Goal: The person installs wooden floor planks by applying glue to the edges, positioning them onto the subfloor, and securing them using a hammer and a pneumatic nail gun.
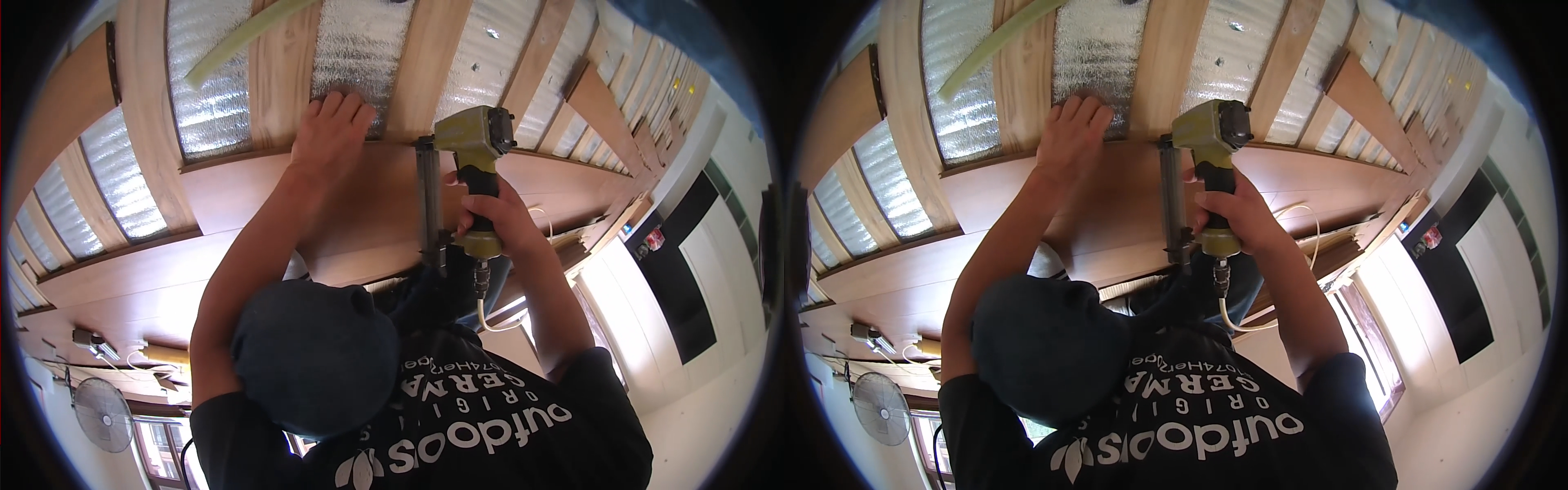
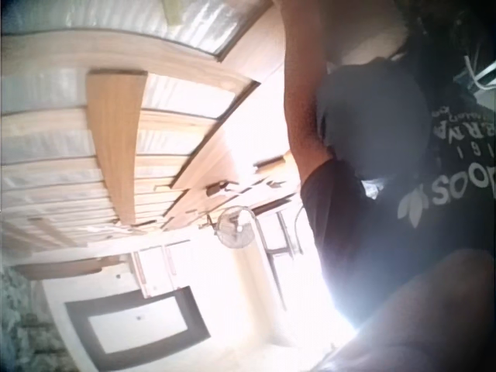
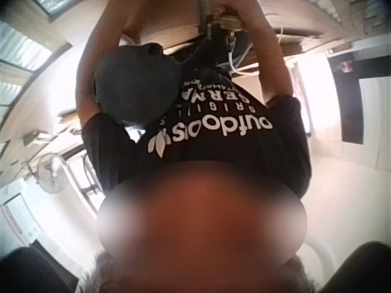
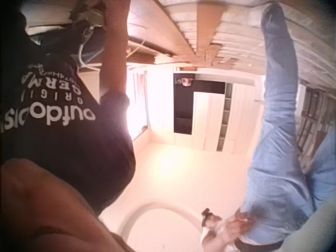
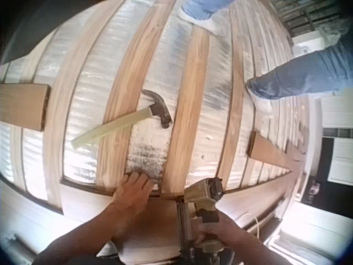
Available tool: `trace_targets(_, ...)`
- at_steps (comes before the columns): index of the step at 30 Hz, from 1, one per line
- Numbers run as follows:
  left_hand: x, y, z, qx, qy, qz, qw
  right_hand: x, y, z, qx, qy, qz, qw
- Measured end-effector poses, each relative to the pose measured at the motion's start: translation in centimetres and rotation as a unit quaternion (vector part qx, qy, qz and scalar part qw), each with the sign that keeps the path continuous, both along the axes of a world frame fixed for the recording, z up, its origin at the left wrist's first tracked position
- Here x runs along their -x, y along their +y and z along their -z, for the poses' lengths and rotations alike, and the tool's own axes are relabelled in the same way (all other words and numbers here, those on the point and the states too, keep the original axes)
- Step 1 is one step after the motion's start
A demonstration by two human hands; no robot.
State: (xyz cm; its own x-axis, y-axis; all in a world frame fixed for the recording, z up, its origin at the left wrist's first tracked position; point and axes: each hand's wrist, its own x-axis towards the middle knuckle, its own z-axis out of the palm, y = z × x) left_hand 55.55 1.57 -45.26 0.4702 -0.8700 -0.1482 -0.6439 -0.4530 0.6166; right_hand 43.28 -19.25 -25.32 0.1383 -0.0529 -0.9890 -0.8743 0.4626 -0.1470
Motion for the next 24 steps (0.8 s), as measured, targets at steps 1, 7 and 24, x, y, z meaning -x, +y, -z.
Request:
trace_targets(1, 0.0, 0.0, 0.1, 0.000, -0.002, -0.001, 1.000, 0.1, -0.4, 0.0, 0.000, -0.002, -0.001, 1.000)
trace_targets(7, 0.0, -0.3, 0.2, 0.035, -0.024, -0.012, 0.999, 1.0, -1.0, 0.0, 0.009, -0.027, 0.000, 1.000)
trace_targets(24, 1.0, 3.9, 0.4, 0.185, -0.014, 0.028, 0.982, 11.1, 6.9, -7.2, 0.191, -0.095, 0.036, 0.976)
